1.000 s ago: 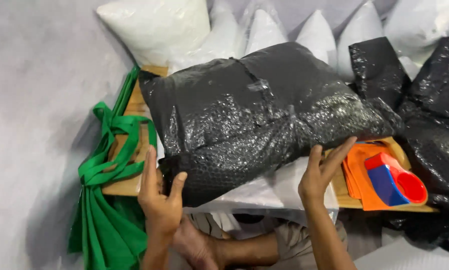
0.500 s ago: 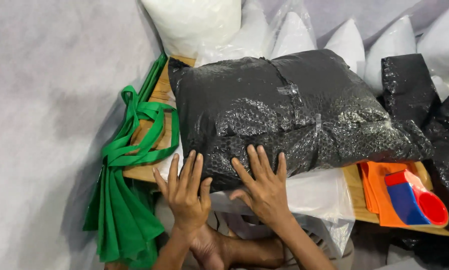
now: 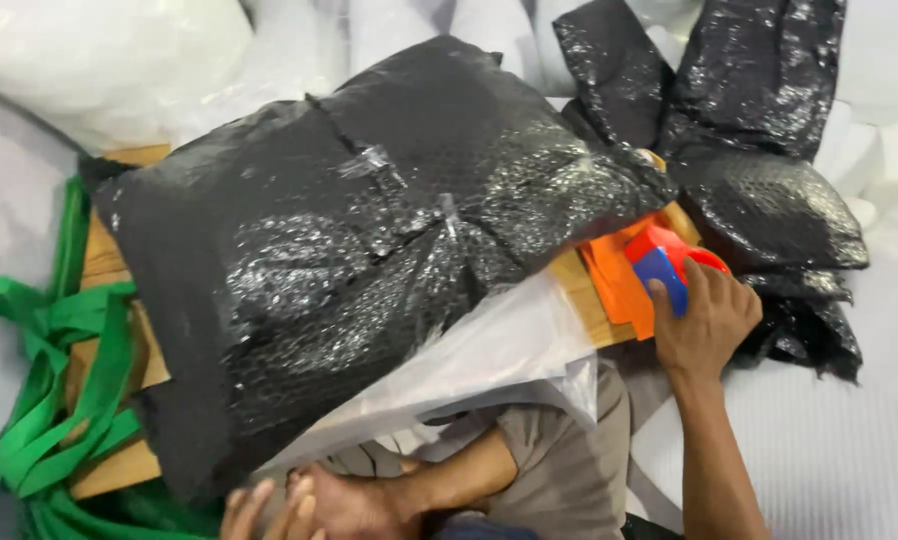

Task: Wrapping a pillow in black bubble wrap and securing it with clear adhesive tape using a dispenser.

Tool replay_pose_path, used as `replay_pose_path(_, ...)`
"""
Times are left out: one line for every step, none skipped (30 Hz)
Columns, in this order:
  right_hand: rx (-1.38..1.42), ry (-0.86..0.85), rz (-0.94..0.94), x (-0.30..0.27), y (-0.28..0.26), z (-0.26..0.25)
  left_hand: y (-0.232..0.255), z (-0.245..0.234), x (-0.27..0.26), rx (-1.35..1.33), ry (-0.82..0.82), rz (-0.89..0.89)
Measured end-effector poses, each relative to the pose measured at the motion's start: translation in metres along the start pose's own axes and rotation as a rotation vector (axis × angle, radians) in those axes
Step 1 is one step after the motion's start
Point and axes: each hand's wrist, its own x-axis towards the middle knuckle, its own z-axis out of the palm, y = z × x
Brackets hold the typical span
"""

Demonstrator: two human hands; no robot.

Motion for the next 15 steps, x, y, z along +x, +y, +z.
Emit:
replay_pose_path(-0.028, -0.059, -0.042, -0.001, 0.012, 0.007, 0.024, -0.003, 0.0, -0.061, -0.142, -0.198)
replay_pose_path(-0.032, -0.059, -0.028, 0.003, 0.013, 0.007, 0.025, 0.003, 0.008, -0.072, -0.145, -0.188)
replay_pose_path(-0.065, -0.059, -0.041, 0.006, 0.014, 0.007, 0.026, 0.009, 0.015, -0.235, -0.258, -0.04)
replay_pose_path(-0.095, -0.063, -0.056, 0.009, 0.014, 0.007, 0.026, 0.013, 0.022, -0.395, -0.373, 0.108)
replay_pose_path(-0.098, -0.065, -0.043, 0.009, 0.017, 0.009, 0.044, 0.018, 0.039, -0.403, -0.378, 0.118)
replay_pose_path(-0.117, -0.082, -0.013, 0.008, 0.018, 0.013, 0.063, 0.023, 0.057, -0.498, -0.45, 0.0)
replay_pose_path(-0.136, -0.1, 0.017, 0.008, 0.018, 0.016, 0.08, 0.027, 0.075, -0.592, -0.522, -0.119)
replay_pose_path(-0.139, -0.101, 0.025, 0.006, 0.021, 0.018, 0.085, 0.032, 0.074, -0.597, -0.525, -0.113)
replay_pose_path(-0.098, -0.126, 0.006, 0.005, 0.022, 0.019, 0.089, 0.037, 0.073, -0.711, -0.562, -0.11)
replay_pose_path(-0.06, -0.152, -0.016, 0.003, 0.024, 0.02, 0.093, 0.041, 0.071, -0.826, -0.599, -0.11)
replay_pose_path(-0.065, -0.153, -0.01, 0.003, 0.023, 0.012, 0.096, 0.045, 0.076, -0.832, -0.601, -0.107)
replay_pose_path(-0.025, -0.095, -0.026, 0.004, 0.022, 0.004, 0.099, 0.048, 0.08, -0.883, -0.677, -0.121)
replay_pose_path(0.014, -0.038, -0.042, 0.005, 0.019, -0.004, 0.1, 0.051, 0.084, -0.935, -0.753, -0.135)
replay_pose_path(0.018, -0.04, -0.053, 0.0, 0.016, -0.016, 0.103, 0.055, 0.089, -0.929, -0.749, -0.145)
replay_pose_path(0.149, 0.002, -0.051, -0.004, 0.013, -0.027, 0.104, 0.058, 0.093, -0.957, -0.775, -0.147)
